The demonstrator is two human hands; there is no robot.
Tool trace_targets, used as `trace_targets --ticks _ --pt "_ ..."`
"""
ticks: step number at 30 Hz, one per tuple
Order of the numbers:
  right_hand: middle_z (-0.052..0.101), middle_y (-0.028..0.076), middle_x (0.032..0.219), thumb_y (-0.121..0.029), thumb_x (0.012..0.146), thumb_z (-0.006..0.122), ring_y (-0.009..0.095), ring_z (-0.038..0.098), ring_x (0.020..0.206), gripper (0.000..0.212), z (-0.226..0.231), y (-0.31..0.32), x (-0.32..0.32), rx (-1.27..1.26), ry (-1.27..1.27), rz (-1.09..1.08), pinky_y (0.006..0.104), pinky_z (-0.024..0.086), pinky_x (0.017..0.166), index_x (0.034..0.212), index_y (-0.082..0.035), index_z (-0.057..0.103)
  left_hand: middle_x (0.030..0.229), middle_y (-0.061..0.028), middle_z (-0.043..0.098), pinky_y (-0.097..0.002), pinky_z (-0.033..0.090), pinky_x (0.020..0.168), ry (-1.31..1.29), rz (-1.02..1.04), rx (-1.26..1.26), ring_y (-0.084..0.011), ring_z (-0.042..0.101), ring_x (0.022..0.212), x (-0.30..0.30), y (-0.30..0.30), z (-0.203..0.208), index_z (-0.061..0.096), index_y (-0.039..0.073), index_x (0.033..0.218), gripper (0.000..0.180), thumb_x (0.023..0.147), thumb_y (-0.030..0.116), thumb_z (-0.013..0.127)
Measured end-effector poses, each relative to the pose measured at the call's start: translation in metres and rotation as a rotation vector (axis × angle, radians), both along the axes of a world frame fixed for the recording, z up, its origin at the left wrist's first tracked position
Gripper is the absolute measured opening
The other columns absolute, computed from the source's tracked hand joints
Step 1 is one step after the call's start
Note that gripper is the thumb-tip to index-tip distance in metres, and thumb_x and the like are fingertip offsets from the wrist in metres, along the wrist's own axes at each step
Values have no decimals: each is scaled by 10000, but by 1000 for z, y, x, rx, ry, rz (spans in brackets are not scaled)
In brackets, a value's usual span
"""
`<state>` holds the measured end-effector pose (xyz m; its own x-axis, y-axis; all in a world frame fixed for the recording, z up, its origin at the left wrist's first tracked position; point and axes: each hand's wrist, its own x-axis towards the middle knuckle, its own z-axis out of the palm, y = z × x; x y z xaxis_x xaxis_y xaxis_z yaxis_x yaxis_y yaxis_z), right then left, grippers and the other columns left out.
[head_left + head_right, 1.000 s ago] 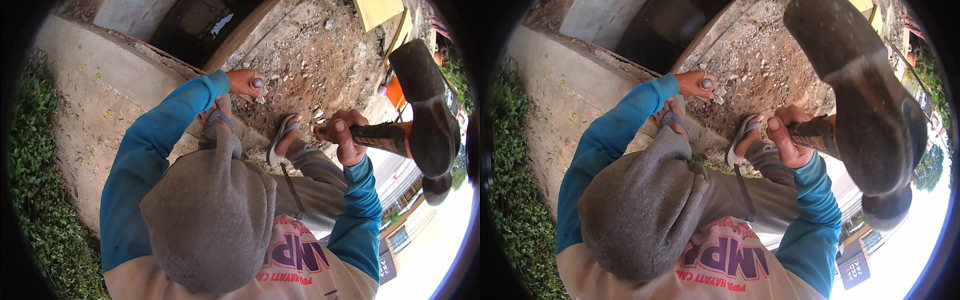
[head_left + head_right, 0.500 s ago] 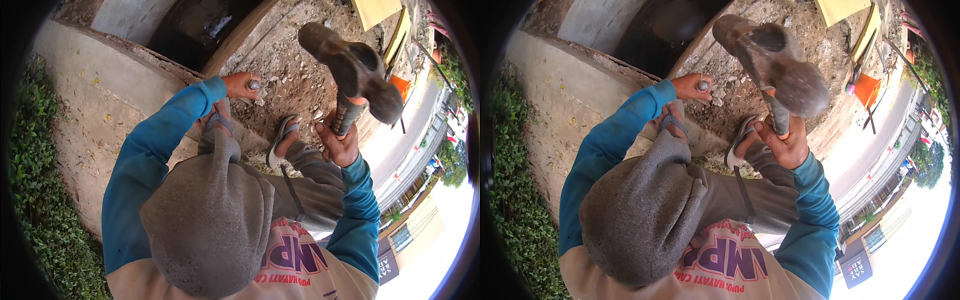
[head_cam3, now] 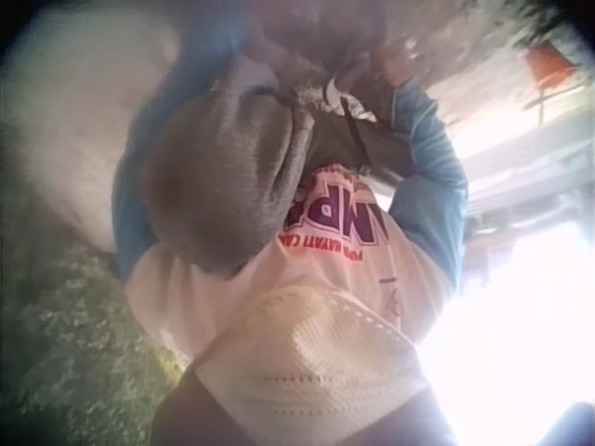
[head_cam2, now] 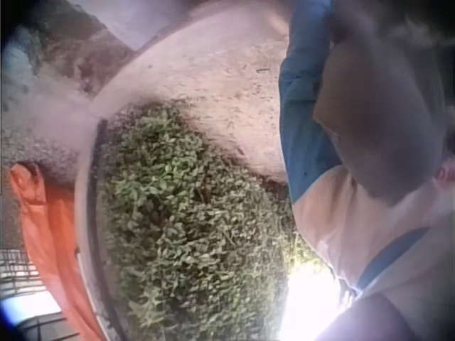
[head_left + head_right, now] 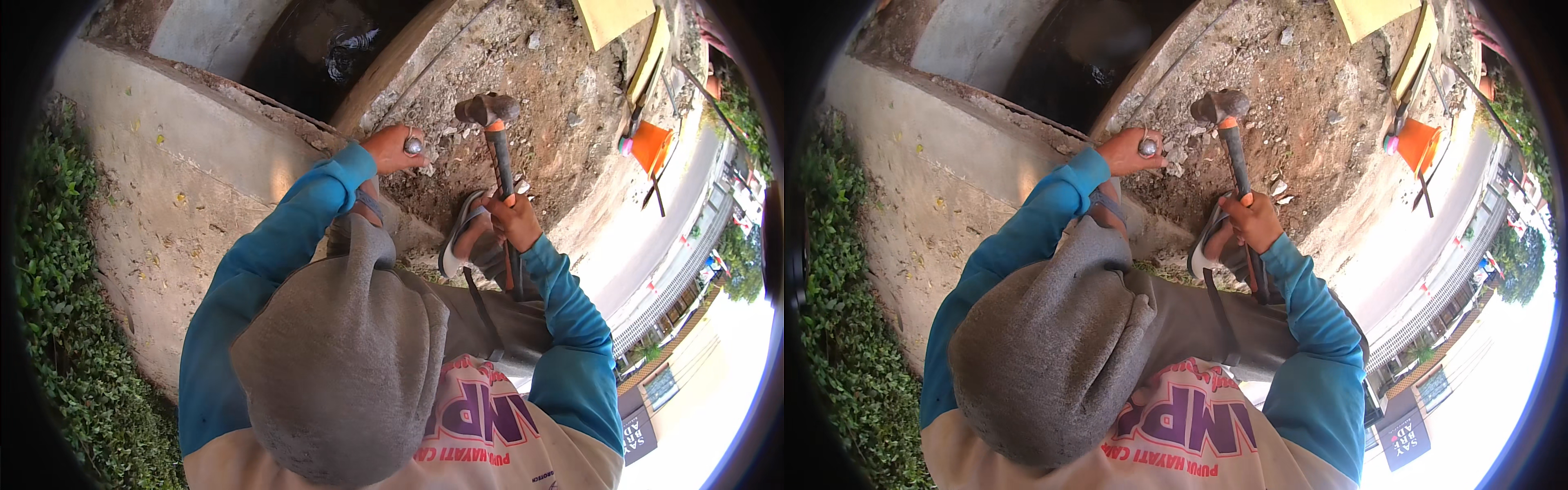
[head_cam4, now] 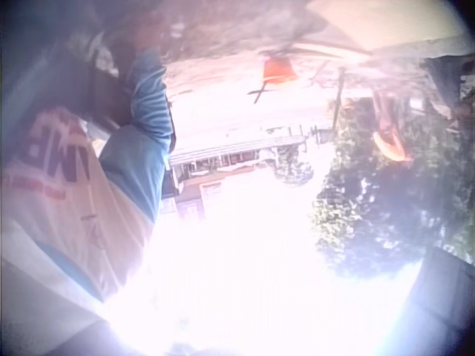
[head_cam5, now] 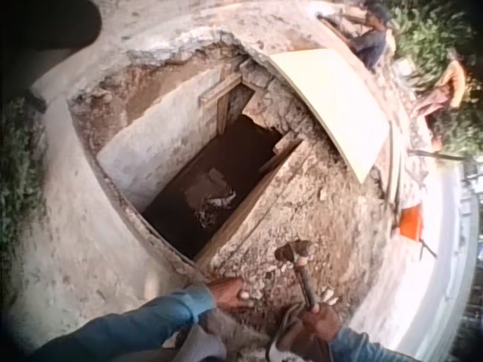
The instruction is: The person uses a hammer and a chisel to break off pieces of concrete from the edge of an opening in the ground.
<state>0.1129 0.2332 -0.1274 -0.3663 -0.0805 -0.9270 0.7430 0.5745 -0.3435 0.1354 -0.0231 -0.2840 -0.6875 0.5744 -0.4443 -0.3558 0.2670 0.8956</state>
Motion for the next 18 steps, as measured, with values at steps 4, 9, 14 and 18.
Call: trace_targets --ticks 4,9,14,18 --pt "449 16 478 -186 854 630 113 425 360 243 -12 8 -17 -20 17 -99 275 339 354 703 -22 535 768 -71 588 -402 438 738 590 -179 228 -268 565 807 99 52 0 582 79 810 235 701 168 771" --pt "454 19 492 -184 852 632 120 427 369 226 -21 -2 -20 -53 56 -142 282 338 362 709 -37 537 737 -54 553 -373 439 714 336 234 194 -217 534 742 36 38 37 554 57 839 287 731 196 781" --pt "429 2 490 -174 858 621 116 404 364 228 -14 -7 -15 -40 5 -129 286 330 365 700 -41 525 664 -51 440 -318 399 589 75 390 271 -135 431 623 24 38 23 522 39 831 332 783 254 771" --pt "431 -3 488 -167 868 610 105 409 368 226 2 -10 -25 -72 39 -50 271 322 363 709 -27 535 646 -112 467 -404 392 565 286 337 108 -271 495 598 27 58 16 458 27 776 401 770 283 766"
